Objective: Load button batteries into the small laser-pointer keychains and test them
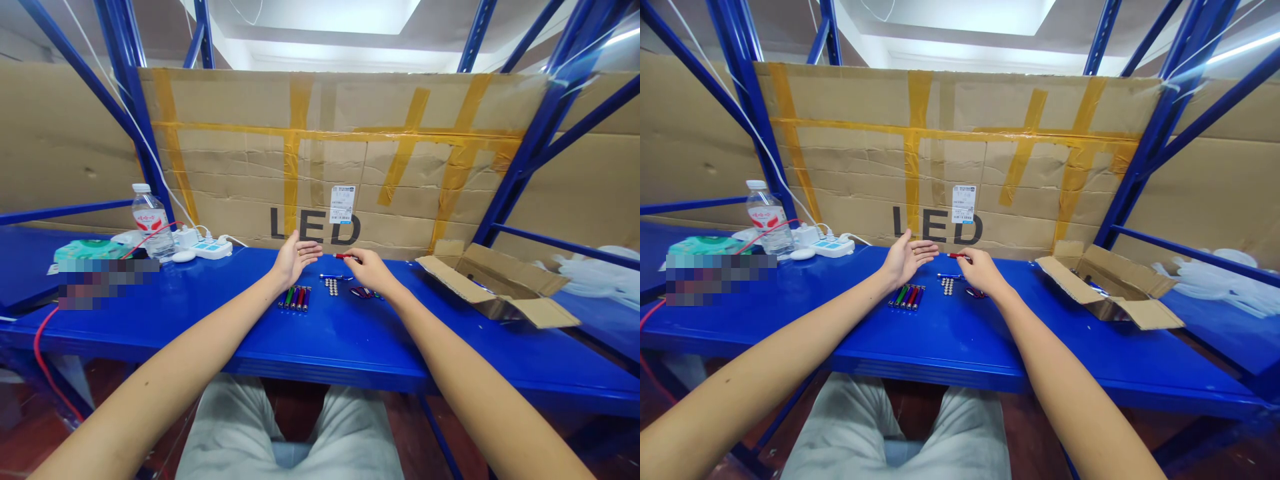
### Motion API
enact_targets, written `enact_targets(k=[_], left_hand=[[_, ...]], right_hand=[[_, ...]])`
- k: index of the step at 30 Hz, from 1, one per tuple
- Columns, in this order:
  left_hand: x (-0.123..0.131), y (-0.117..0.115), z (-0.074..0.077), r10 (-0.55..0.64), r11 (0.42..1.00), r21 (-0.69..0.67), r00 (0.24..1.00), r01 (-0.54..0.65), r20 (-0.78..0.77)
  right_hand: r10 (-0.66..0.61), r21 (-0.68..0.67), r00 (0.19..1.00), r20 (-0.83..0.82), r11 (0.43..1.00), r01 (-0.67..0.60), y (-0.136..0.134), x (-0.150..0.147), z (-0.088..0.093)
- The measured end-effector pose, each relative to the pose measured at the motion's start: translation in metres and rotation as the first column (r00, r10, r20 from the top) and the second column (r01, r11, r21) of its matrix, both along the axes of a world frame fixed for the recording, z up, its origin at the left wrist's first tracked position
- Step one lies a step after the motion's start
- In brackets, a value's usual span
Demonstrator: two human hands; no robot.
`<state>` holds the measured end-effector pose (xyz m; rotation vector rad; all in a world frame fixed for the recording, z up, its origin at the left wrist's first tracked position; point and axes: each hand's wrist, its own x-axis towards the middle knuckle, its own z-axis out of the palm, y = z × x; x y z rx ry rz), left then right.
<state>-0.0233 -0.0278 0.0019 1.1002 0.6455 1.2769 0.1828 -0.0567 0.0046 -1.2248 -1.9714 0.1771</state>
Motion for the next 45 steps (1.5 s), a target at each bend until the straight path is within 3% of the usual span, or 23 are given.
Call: enact_targets(k=[45], left_hand=[[-0.0007, -0.0017, 0.0025, -0.028, 0.999, -0.036, 0.998, 0.030, 0.059]], right_hand=[[0.010, 0.023, 1.000, 0.004, 1.000, -0.011, -0.0002, 0.0015, 0.0001]])
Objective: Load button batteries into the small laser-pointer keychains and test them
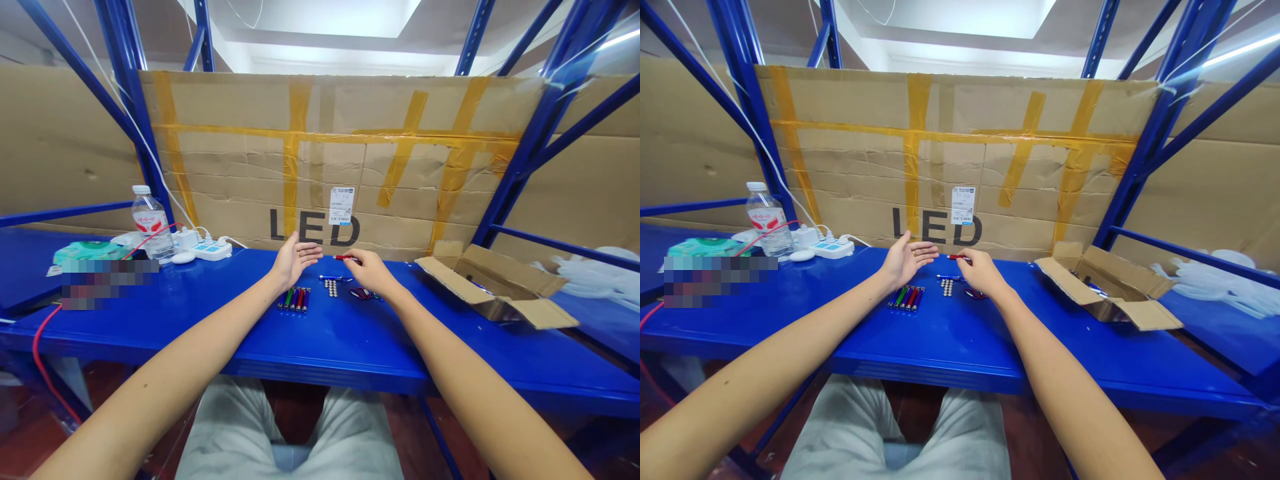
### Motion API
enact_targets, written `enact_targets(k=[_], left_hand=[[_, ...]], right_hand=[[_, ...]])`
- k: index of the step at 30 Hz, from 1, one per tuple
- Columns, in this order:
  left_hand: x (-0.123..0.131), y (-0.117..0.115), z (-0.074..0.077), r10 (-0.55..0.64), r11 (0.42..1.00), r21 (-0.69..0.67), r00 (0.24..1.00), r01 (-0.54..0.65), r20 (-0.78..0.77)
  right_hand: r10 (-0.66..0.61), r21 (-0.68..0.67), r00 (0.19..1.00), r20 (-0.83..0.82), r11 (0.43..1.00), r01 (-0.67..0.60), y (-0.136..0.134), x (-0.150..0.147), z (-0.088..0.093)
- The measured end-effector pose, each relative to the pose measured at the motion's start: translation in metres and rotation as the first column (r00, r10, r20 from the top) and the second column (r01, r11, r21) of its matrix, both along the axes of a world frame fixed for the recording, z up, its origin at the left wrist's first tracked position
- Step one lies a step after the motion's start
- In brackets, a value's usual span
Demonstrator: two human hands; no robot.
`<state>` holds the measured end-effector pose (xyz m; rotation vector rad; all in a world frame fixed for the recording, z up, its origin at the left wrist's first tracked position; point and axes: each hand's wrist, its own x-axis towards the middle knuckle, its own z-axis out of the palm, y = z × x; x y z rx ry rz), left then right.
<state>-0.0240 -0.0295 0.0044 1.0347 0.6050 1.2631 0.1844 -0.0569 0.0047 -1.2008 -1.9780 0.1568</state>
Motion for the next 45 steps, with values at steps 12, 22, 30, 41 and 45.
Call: enact_targets(k=[12, 22, 30, 41, 45], left_hand=[[-0.0001, 0.0019, -0.0015, 0.001, 1.000, -0.005, 1.000, -0.001, 0.008], [0.0020, 0.0012, -0.0011, 0.005, 1.000, -0.022, 0.997, -0.003, 0.078], [0.0020, 0.0003, -0.0005, 0.013, 1.000, -0.027, 0.998, -0.012, 0.057], [0.0019, 0.0011, -0.0013, 0.011, 1.000, -0.017, 0.999, -0.010, 0.053], [0.0013, 0.0010, -0.0009, 0.006, 1.000, -0.021, 0.999, -0.005, 0.052]], right_hand=[[-0.097, 0.061, 0.992, -0.087, 0.993, 0.102, 0.0000, 0.0020, 0.0055], [-0.095, 0.066, 0.993, -0.069, 0.993, 0.099, -0.0011, 0.0028, 0.0058], [-0.088, 0.054, 0.994, -0.062, 0.994, 0.092, -0.0013, 0.0026, 0.0057], [-0.071, -0.002, 0.997, -0.032, 0.997, 0.071, -0.0034, 0.0015, 0.0059], [-0.062, -0.014, 0.997, -0.039, 0.998, 0.061, -0.0035, 0.0013, 0.0059]])
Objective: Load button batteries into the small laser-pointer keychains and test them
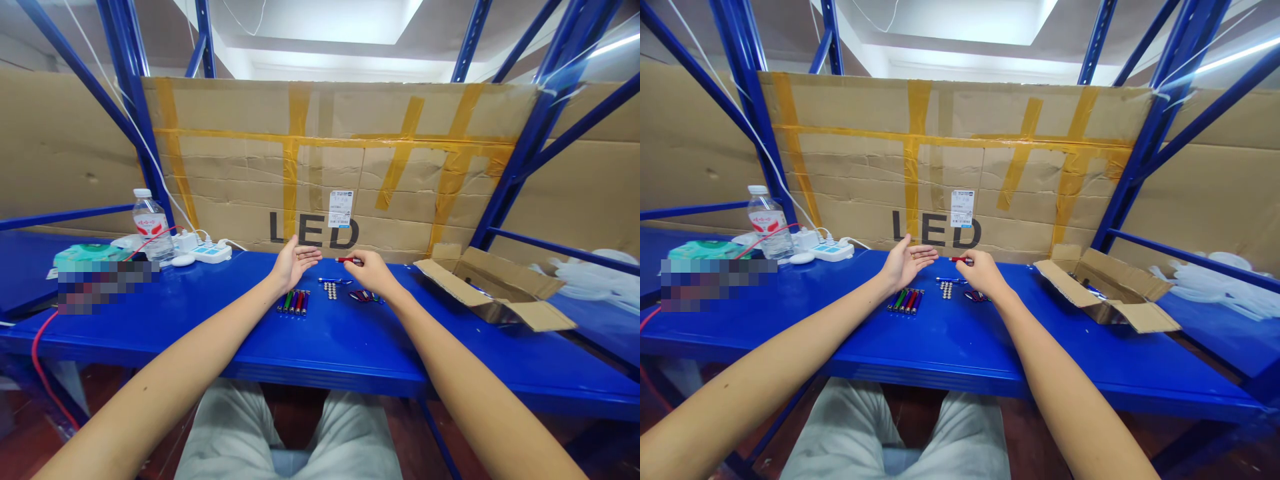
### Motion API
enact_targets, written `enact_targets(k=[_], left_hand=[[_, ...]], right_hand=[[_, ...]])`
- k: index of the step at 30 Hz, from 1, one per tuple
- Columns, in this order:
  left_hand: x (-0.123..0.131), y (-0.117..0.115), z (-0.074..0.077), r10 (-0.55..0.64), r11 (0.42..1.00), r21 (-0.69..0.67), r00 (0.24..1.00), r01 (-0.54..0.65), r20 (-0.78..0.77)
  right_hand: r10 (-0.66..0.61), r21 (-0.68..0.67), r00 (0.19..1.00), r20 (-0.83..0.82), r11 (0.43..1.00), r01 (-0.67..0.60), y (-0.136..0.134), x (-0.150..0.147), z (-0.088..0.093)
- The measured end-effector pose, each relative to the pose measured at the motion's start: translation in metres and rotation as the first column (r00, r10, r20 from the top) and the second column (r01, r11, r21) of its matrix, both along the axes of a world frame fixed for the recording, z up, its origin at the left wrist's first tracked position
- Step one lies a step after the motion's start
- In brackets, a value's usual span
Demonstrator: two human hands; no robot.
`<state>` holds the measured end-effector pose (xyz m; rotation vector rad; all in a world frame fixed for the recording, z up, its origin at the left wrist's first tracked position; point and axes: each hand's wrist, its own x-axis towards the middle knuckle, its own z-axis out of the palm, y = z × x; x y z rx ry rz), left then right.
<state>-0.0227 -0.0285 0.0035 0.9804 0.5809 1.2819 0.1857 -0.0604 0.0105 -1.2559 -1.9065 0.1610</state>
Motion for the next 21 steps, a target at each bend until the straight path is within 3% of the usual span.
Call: enact_targets(k=[21], left_hand=[[-0.0001, 0.0004, -0.0007, -0.006, 1.000, 0.004, 1.000, 0.006, -0.008]], right_hand=[[0.021, 0.055, 1.000, -0.010, 0.998, -0.021, -0.0008, 0.0008, 0.0016]])
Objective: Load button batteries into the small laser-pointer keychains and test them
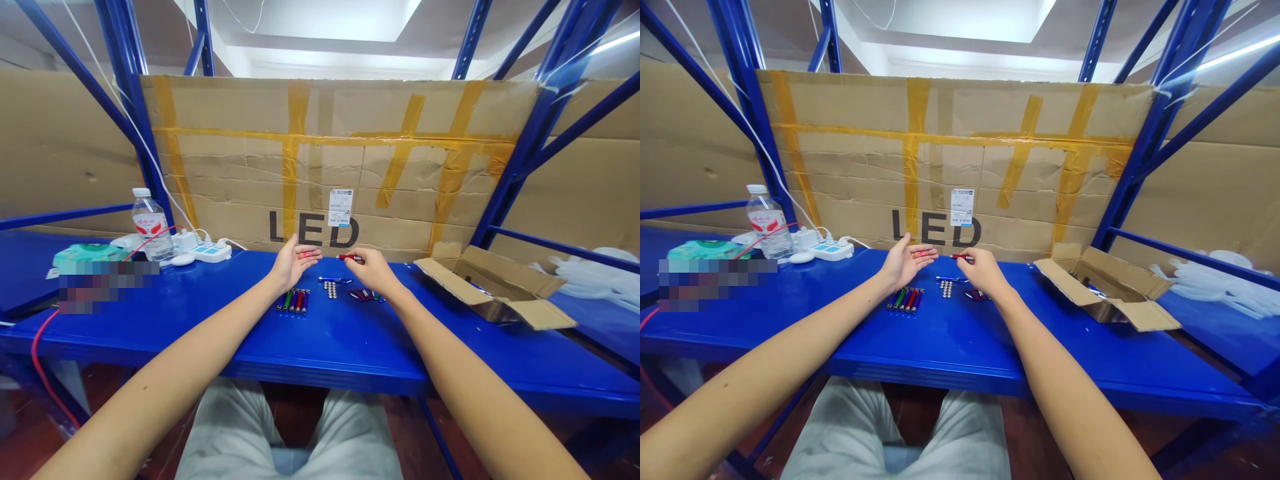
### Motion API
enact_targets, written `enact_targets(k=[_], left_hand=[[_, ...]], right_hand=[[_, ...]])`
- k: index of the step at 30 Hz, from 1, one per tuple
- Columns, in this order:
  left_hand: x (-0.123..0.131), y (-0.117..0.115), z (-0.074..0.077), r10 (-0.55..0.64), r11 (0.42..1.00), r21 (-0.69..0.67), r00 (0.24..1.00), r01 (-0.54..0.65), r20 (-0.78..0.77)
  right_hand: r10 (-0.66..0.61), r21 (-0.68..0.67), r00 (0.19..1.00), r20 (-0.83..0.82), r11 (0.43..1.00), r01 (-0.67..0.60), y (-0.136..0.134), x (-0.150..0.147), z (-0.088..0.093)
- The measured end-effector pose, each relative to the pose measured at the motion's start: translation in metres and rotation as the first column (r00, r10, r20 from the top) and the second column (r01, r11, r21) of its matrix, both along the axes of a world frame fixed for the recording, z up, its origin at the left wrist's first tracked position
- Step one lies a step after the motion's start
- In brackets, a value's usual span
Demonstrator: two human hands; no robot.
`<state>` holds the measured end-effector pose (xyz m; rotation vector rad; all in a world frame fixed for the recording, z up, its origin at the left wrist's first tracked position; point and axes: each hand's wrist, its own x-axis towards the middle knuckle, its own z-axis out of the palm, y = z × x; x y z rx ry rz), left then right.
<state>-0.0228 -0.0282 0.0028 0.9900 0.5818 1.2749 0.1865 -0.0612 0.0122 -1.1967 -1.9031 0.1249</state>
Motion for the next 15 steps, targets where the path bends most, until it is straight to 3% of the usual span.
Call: enact_targets(k=[9, 12, 15], left_hand=[[0.000, 0.001, -0.001, -0.013, 0.999, 0.036, 0.998, 0.015, -0.062], [0.004, -0.004, -0.002, 0.050, 0.978, 0.210, 0.959, 0.010, -0.280], [0.008, -0.012, -0.004, 0.181, 0.868, 0.487, 0.853, 0.095, -0.489]], right_hand=[[0.023, -0.012, 1.000, 0.007, 1.000, -0.023, 0.003, 0.001, -0.003], [0.066, -0.061, 0.998, -0.007, 0.996, -0.067, 0.004, -0.002, -0.005], [0.187, -0.134, 0.982, -0.039, 0.972, -0.190, 0.006, -0.005, -0.008]])
